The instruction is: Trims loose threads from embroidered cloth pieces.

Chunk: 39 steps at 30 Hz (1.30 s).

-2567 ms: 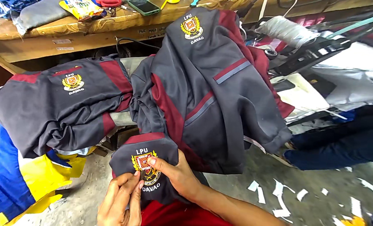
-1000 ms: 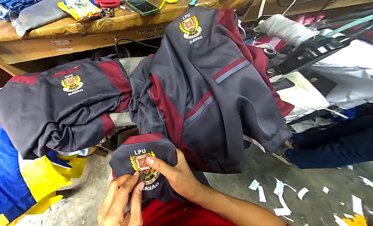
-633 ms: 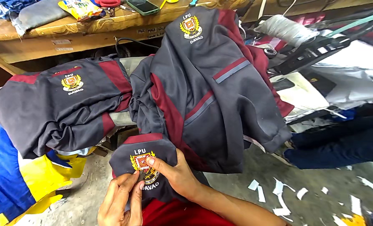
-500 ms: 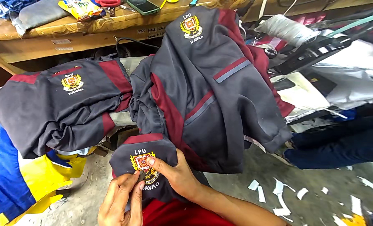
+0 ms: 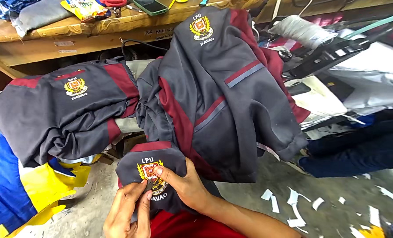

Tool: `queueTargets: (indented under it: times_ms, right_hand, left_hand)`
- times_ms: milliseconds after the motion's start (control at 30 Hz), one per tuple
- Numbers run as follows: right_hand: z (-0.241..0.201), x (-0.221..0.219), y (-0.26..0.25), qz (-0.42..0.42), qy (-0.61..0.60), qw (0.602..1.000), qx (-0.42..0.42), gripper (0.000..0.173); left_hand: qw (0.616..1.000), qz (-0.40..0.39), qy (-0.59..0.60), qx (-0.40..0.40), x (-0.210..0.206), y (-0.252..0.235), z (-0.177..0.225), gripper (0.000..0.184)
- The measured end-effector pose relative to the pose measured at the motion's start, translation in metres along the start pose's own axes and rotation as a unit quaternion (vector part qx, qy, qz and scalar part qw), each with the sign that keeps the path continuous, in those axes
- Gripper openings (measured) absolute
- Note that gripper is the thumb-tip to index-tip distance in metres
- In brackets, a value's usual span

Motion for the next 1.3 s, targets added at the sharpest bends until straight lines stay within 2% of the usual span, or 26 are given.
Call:
queueTargets:
  times_ms: [1067,1300]
  right_hand:
    - [-0.0004,0.0007,0.0004,-0.001,0.009,1.0,-0.012,0.019]
    - [-0.0027,-0.0013,0.0003,-0.014,0.023,1.0,0.013,0.02]
  left_hand:
    - [1.0,-0.003,0.0,-0.006,0.0007,0.002,-0.0007,0.019]
    - [1.0,0.0,0.001,0.0,0.001,0.0016,-0.0011,0.019]
Point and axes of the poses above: each hand's wrist, its own y-axis away from the middle knuckle, its own x-axis out of the back of the hand, z = x × y, the point moved 6 cm from there along -y, towards the middle knuckle, and after that the axes turned 12 degrees about x, right-handed, at the moved point
